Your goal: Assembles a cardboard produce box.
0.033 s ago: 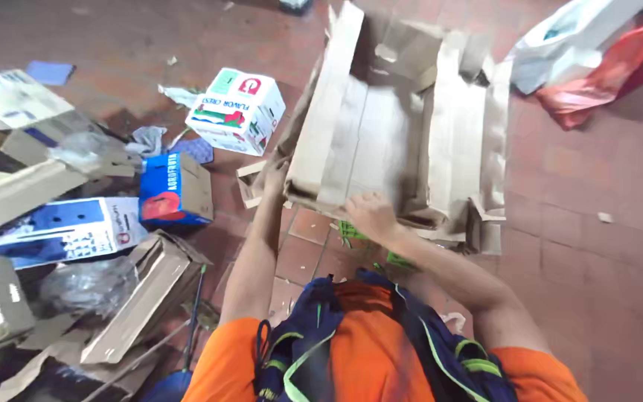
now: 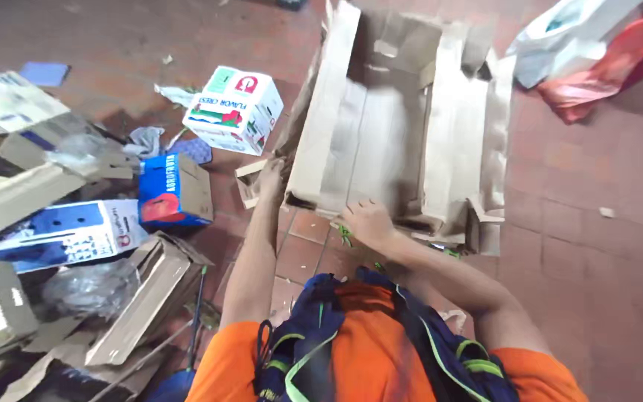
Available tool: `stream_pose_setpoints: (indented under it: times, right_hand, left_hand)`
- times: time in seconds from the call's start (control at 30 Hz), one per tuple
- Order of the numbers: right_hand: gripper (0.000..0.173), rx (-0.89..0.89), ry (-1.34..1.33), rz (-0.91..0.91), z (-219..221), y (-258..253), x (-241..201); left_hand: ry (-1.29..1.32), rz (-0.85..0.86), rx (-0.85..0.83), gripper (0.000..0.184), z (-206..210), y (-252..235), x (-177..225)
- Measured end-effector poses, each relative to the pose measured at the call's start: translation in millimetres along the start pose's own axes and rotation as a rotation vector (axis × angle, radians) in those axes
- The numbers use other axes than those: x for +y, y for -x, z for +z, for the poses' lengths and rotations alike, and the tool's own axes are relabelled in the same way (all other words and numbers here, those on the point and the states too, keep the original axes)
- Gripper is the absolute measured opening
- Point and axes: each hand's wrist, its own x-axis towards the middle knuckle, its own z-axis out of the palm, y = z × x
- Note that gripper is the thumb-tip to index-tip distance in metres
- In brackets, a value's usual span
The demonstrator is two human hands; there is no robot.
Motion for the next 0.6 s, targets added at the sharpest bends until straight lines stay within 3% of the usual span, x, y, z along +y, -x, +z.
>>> stream_pose_setpoints:
  times: [0.07,0.1,0.17,0.23,0.3,0.37,0.4,0.5,0.6]
  right_hand:
    - [0.052,-0.402,-0.231,0.101,-17,-5,11]
    - [0.06,-0.454,-0.304,0.129,-28,-8,23]
    - [0.061,-0.299,-0.268,0.233,-54,-10,53]
    - [0.068,-0.108,0.01,0.463,-71,-12,84]
    - [0.099,-0.13,0.087,0.769,-76,-16,116]
    - [0.126,-0.248,0.054,1.026,-66,-19,140]
    - [0.13,-0.267,0.028,1.105,-62,-20,146]
    - [0.11,-0.209,-0.063,1.193,-76,-21,151]
    - [0.053,-0.053,-0.383,1.195,-102,15,169]
  left_hand:
    - [0.051,0.033,-0.096,0.052,1,-19,6]
    - [0.029,0.043,-0.187,0.058,0,-25,19]
    - [-0.199,0.075,-0.337,0.069,7,-31,52]
    - [-0.636,0.153,-0.347,0.092,24,-29,84]
    - [-1.016,0.286,-0.259,0.115,48,-24,102]
    - [-1.204,0.371,-0.236,0.116,71,-24,110]
    - [-1.266,0.378,-0.249,0.117,81,-27,111]
    - [-1.264,0.362,-0.291,0.116,85,-48,118]
    - [-1.025,0.427,-0.319,0.105,55,-84,113]
